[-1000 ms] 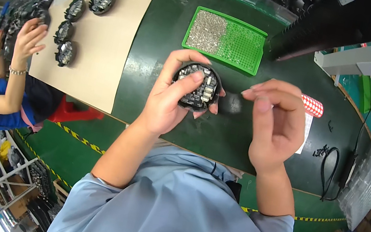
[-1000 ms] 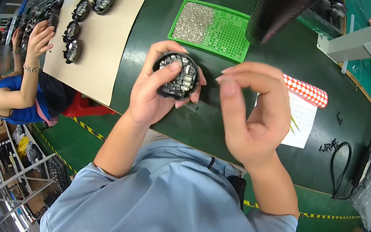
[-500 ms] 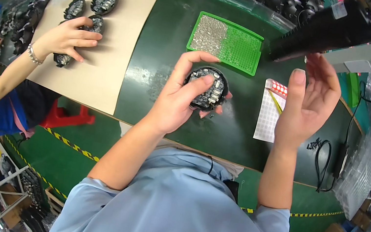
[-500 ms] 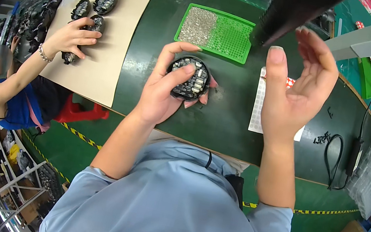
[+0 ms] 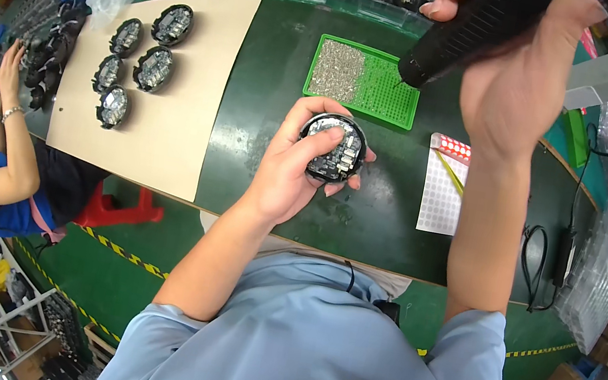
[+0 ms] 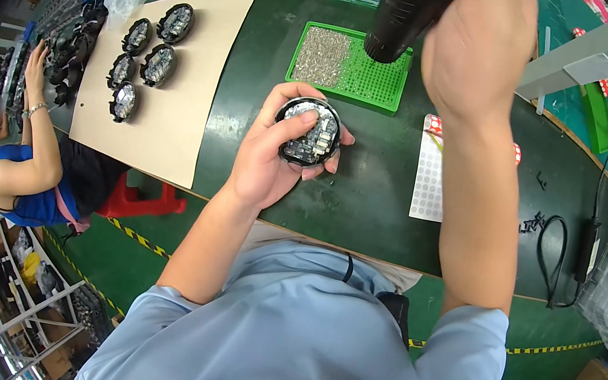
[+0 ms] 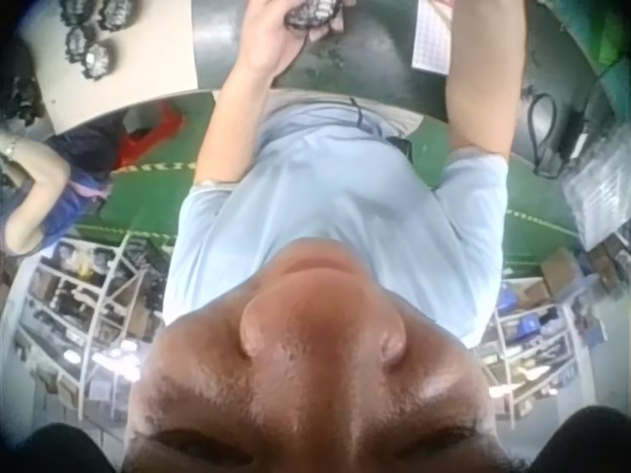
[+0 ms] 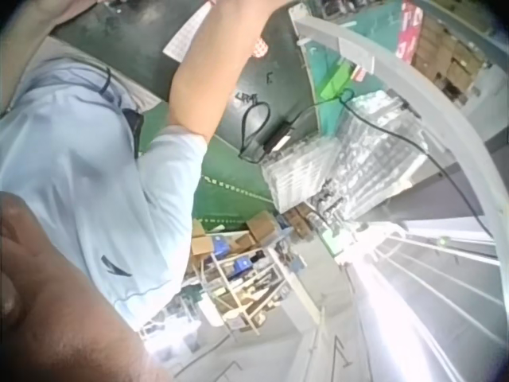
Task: Assembling electronic components into a housing and securing them using an electric screwdriver.
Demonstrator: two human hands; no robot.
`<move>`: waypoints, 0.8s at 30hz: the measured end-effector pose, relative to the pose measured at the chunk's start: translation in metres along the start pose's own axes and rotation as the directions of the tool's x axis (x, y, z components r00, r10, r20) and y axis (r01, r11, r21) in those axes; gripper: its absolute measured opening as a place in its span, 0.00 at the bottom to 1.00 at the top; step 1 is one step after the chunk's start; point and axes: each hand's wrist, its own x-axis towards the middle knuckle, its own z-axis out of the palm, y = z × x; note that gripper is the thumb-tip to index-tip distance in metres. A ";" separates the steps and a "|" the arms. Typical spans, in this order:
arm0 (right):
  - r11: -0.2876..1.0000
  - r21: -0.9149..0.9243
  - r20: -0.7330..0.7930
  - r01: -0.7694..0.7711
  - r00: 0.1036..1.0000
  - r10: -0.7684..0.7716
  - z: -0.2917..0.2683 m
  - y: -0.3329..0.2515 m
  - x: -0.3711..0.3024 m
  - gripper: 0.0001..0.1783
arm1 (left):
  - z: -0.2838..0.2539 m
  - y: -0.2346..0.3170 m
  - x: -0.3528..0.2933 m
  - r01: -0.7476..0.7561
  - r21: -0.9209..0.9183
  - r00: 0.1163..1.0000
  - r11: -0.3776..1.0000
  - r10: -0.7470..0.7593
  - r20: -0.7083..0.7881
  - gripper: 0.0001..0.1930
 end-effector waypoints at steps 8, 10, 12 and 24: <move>0.999 0.007 0.155 -0.031 0.987 0.030 -0.005 0.041 0.013 0.50 | 0.003 0.000 0.004 0.006 -0.020 1.000 1.000 -0.007 -0.014 0.13; 0.998 0.049 0.186 -0.046 0.982 0.036 -0.005 0.049 0.015 0.50 | 0.003 0.000 0.003 0.001 -0.017 1.000 1.000 -0.002 -0.028 0.13; 0.988 0.109 0.178 -0.110 0.980 0.090 -0.005 0.053 0.016 0.50 | 0.003 -0.001 0.004 0.005 -0.023 1.000 1.000 -0.006 -0.023 0.13; 0.993 0.062 0.142 -0.101 0.986 0.091 -0.003 0.050 0.015 0.51 | 0.003 -0.002 0.004 0.002 -0.030 1.000 1.000 -0.002 -0.017 0.15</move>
